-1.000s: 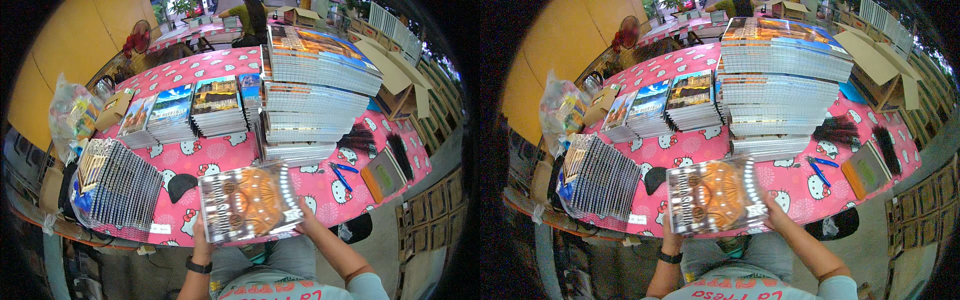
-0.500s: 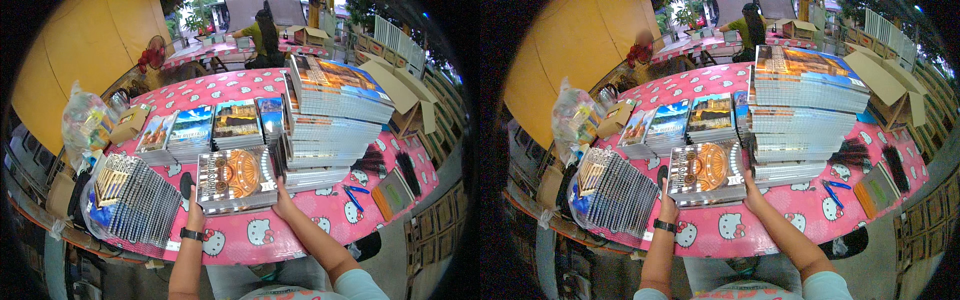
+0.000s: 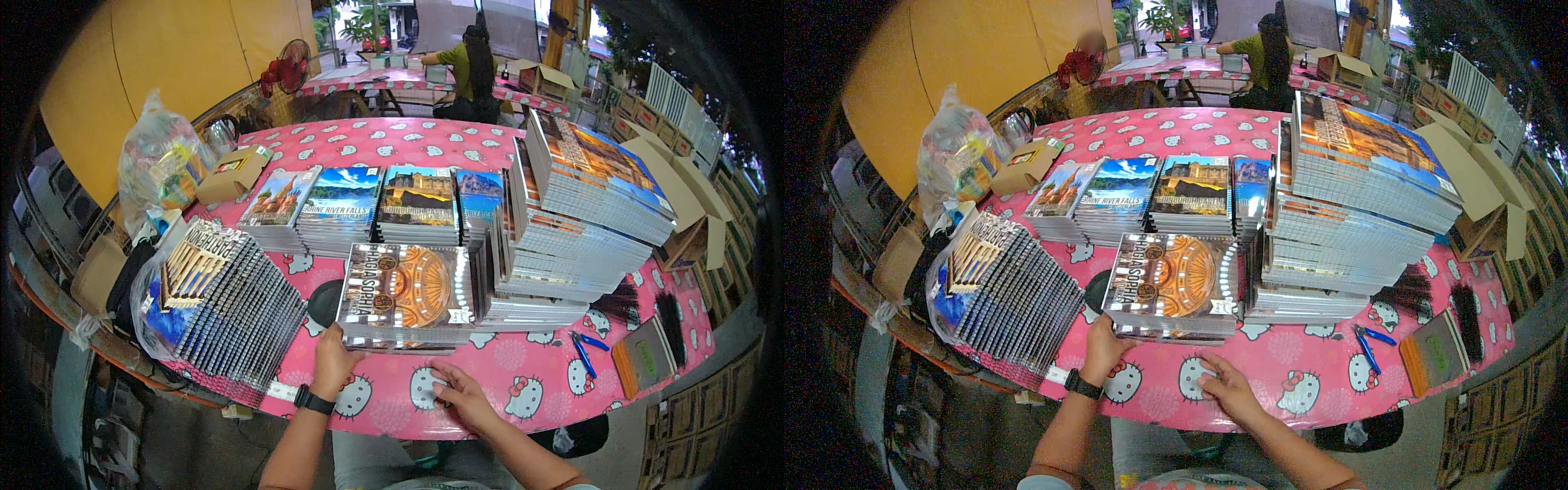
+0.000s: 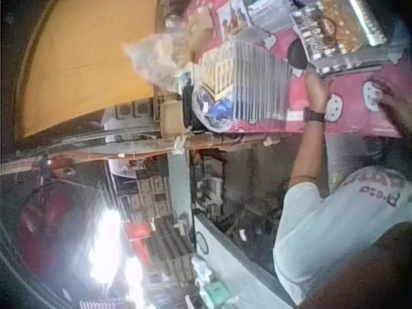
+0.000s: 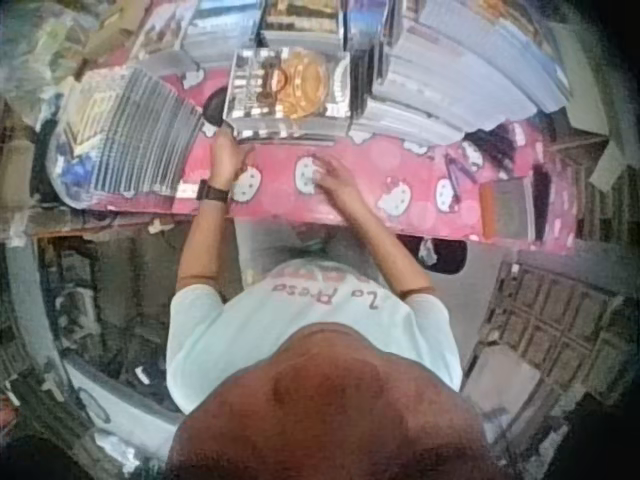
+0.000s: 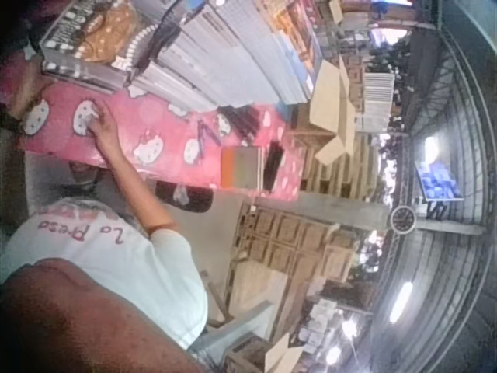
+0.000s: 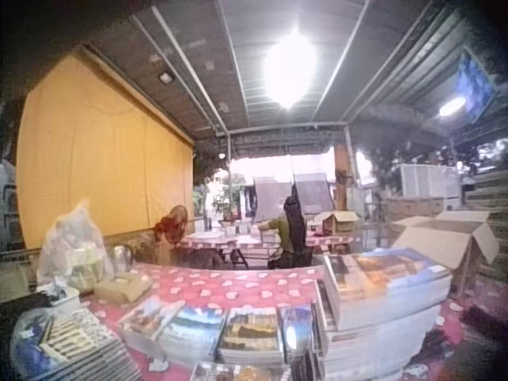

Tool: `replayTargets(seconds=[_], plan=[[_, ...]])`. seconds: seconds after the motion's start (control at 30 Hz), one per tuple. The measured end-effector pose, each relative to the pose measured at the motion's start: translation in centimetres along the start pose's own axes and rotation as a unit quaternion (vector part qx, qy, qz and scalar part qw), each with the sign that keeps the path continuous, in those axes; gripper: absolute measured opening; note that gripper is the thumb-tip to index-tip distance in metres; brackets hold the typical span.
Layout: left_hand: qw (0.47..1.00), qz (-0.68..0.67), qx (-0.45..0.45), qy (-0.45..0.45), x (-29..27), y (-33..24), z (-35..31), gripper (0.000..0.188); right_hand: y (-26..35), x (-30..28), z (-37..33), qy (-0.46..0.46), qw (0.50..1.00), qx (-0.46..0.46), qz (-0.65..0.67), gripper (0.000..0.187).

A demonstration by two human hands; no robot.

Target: The person organizes and packs notebooks into a cardboard box by hand. The person removes notebooks from a stack on a table, places them into a cardboard box, and luego takes other notebooks, aligns their spines, and prepares them for further processing.

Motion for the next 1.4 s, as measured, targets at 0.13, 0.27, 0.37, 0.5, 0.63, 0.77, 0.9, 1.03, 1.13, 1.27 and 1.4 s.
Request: replayTargets(seconds=[0.13, 0.27, 0.37, 0.5, 0.63, 0.77, 0.9, 1.03, 1.13, 1.27, 1.4], plan=[[1.000, 0.011, -0.021, -0.016, 0.5, 0.3, 1.0, 0.061, 2.3, 0.3, 1.6, -0.015, 0.998, -0.017, -0.059, 0.070], [0.998, 0.029, 0.006, -0.052, 2.3, 0.1, 2.2, 0.066, 1.6, -1.1, 4.1, -0.041, 0.984, -0.136, -0.109, 0.077], [0.997, -0.003, 0.029, -0.073, 3.3, 0.5, 2.8, 0.071, 1.9, -1.4, 4.2, -0.040, 0.982, -0.149, -0.112, 0.075], [0.993, -0.017, 0.050, -0.107, 3.1, 1.6, 2.3, 0.073, 5.9, -2.3, -1.7, 0.000, 0.851, -0.232, -0.471, 0.055], [0.991, -0.075, 0.029, -0.107, 3.2, 2.3, 2.1, 0.074, 12.4, -11.2, -12.9, -0.338, 0.818, -0.293, -0.361, 0.027], [0.996, -0.043, 0.034, -0.068, 3.4, 1.9, 2.4, 0.074, 13.8, -25.8, -21.3, -0.643, 0.436, -0.143, -0.613, 0.063], [0.995, -0.003, 0.071, -0.075, 2.9, 1.9, 1.9, 0.074, 11.8, -29.0, -23.2, -0.579, 0.527, 0.077, -0.617, 0.071], [0.994, -0.020, 0.079, -0.076, 3.8, 1.1, 2.1, 0.070, 10.5, -36.9, -25.9, -0.611, 0.514, 0.009, -0.602, 0.068], [0.993, 0.013, 0.084, -0.084, 3.1, 1.0, 1.8, 0.066, 11.5, -35.4, -25.9, -0.627, 0.564, -0.005, -0.538, 0.064], [0.992, 0.021, 0.081, -0.090, 3.2, 0.9, 1.9, 0.065, 14.0, -28.3, -29.5, -0.636, 0.409, -0.187, -0.627, 0.047], [0.994, 0.002, 0.060, -0.088, 2.3, 1.3, 1.5, 0.063, 16.4, -16.2, -27.5, -0.497, 0.581, -0.313, -0.564, 0.041]])
Point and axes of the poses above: each hand's wrist, its own z-axis towards the middle knuckle, its own x-axis out of the palm, y = z × x, the point moved 1 cm from there along z, towards the middle knuckle, and after that the axes turned 3 degrees about x, right-handed, at the moved point
